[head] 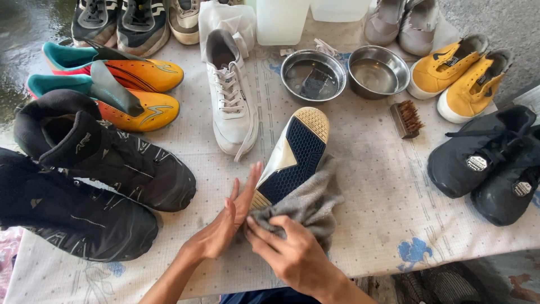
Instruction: The person scrubs the sole of a sneaker with a black sponge, then wipes the sole with a gray cloth. The person dips the sponge into a metal bowl of water and continues scrubbing the sole. Other shoes and cleaning supplies are visible on the table.
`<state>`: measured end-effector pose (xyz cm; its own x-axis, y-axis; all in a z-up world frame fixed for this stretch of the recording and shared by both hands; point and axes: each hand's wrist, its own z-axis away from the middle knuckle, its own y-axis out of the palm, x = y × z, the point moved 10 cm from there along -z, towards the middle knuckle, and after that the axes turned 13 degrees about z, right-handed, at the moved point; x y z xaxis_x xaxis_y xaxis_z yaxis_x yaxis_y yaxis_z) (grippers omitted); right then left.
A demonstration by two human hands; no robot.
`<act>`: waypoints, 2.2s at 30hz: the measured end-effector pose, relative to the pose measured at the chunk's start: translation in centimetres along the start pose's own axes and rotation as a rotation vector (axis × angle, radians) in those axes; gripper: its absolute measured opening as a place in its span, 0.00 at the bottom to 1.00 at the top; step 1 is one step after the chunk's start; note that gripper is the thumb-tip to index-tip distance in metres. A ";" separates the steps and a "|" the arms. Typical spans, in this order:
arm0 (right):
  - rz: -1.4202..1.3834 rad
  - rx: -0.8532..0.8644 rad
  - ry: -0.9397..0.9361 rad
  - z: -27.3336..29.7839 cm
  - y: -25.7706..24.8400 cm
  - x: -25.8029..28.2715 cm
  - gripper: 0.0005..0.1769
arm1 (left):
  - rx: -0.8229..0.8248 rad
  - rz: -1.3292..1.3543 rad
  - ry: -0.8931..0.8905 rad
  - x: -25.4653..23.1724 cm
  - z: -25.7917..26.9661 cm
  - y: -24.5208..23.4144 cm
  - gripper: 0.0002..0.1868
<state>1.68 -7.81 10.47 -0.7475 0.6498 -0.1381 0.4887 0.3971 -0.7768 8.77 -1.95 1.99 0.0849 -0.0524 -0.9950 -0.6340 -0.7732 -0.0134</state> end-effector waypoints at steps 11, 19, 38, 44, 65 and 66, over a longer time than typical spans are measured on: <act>-0.591 0.061 0.150 2.3 -1.7 -3.9 0.05 | -0.096 -0.064 -0.050 0.0 -0.2 -0.6 0.48; -0.155 -0.093 0.478 3.2 0.7 -11.2 0.43 | -0.072 -0.104 -0.060 0.1 -0.5 -0.5 0.34; -0.797 0.026 0.757 2.3 4.6 -11.7 0.19 | -0.201 -0.417 0.129 -0.5 0.5 1.7 0.40; -0.806 0.061 0.888 3.6 5.5 -11.6 0.16 | -0.389 -0.925 0.180 0.0 -0.6 3.5 0.40; 0.044 0.919 0.908 11.0 2.2 -24.9 0.25 | -0.283 -1.076 0.109 -0.8 -0.2 1.6 0.61; 0.157 1.106 0.801 12.0 3.4 -25.4 0.28 | -0.266 -1.037 0.097 -0.8 -0.9 1.3 0.68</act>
<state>16.91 -30.77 3.99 -0.0721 0.9823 -0.1731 -0.3491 -0.1875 -0.9182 8.57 -3.43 2.89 0.5532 0.6676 -0.4982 -0.0307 -0.5813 -0.8131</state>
